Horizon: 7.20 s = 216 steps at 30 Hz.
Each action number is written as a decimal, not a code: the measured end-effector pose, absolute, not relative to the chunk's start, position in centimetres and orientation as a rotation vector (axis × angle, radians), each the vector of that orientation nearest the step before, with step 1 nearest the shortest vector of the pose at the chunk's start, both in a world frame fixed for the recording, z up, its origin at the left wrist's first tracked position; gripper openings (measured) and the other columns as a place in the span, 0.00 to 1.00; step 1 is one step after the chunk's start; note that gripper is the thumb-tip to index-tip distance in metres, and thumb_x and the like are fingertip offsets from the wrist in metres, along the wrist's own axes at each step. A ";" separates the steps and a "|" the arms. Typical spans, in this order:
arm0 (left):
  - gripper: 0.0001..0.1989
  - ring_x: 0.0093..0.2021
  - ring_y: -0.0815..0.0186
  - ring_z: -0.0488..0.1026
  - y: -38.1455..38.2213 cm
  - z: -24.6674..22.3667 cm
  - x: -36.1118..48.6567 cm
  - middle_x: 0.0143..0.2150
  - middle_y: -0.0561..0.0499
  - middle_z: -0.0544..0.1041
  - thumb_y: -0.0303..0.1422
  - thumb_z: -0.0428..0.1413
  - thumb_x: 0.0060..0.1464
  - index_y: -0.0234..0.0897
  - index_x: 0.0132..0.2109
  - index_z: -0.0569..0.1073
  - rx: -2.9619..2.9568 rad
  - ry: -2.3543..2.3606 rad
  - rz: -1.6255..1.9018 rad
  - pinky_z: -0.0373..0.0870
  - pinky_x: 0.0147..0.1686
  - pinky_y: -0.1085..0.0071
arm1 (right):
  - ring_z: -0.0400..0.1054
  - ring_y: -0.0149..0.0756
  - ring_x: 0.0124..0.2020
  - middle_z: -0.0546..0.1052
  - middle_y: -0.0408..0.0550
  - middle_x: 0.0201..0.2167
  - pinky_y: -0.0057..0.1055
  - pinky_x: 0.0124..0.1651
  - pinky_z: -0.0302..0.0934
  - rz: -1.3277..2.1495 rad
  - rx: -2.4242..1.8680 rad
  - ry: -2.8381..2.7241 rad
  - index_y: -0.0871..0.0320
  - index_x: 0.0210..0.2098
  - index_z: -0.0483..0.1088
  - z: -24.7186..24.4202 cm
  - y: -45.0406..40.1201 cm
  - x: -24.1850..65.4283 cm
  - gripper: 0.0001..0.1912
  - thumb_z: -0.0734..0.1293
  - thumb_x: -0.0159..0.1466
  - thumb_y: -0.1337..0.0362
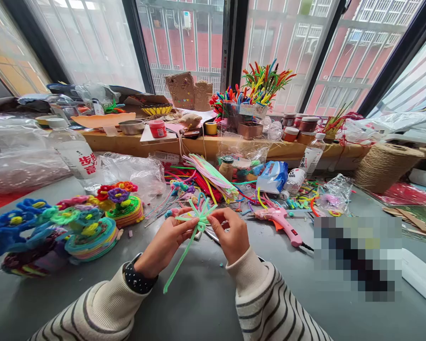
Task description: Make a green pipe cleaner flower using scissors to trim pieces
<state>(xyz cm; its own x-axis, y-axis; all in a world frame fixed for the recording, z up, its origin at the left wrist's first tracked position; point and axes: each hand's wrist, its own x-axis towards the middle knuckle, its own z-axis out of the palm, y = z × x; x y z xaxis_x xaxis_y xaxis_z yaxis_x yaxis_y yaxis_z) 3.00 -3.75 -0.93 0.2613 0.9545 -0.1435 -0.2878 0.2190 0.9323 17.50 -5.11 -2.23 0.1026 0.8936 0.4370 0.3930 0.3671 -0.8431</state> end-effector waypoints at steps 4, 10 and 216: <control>0.24 0.28 0.71 0.69 -3.9 -0.7 3.1 0.28 0.53 0.72 0.32 0.57 0.41 0.35 0.44 0.56 0.940 0.873 1.010 0.63 0.31 0.73 | 0.59 0.27 0.19 0.66 0.42 0.17 0.24 0.20 0.55 0.910 -1.190 -1.346 0.60 0.24 0.65 -2.5 -4.7 17.5 0.12 0.63 0.52 0.56; 0.22 0.29 0.73 0.69 -4.1 -0.4 3.3 0.30 0.53 0.71 0.32 0.57 0.42 0.35 0.43 0.57 0.917 0.868 0.971 0.63 0.31 0.75 | 0.56 0.25 0.18 0.64 0.40 0.17 0.23 0.22 0.54 0.988 -1.124 -1.392 0.60 0.23 0.63 -2.5 -4.5 17.7 0.11 0.63 0.52 0.58; 0.14 0.23 0.73 0.67 -4.4 -0.2 3.5 0.22 0.56 0.69 0.32 0.58 0.38 0.34 0.33 0.63 0.905 0.855 1.036 0.62 0.26 0.75 | 0.58 0.28 0.20 0.68 0.42 0.17 0.27 0.27 0.53 1.137 -1.092 -1.001 0.60 0.20 0.69 -2.6 -4.6 17.5 0.15 0.69 0.43 0.54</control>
<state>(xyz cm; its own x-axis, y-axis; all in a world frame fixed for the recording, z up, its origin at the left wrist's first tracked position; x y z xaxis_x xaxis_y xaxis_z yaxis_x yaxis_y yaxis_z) 3.47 -4.37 -0.15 0.2787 0.9482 -0.1527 -0.3294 0.2437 0.9122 17.48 -4.64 -2.65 0.1494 0.9874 0.0527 -0.1768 0.0791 -0.9811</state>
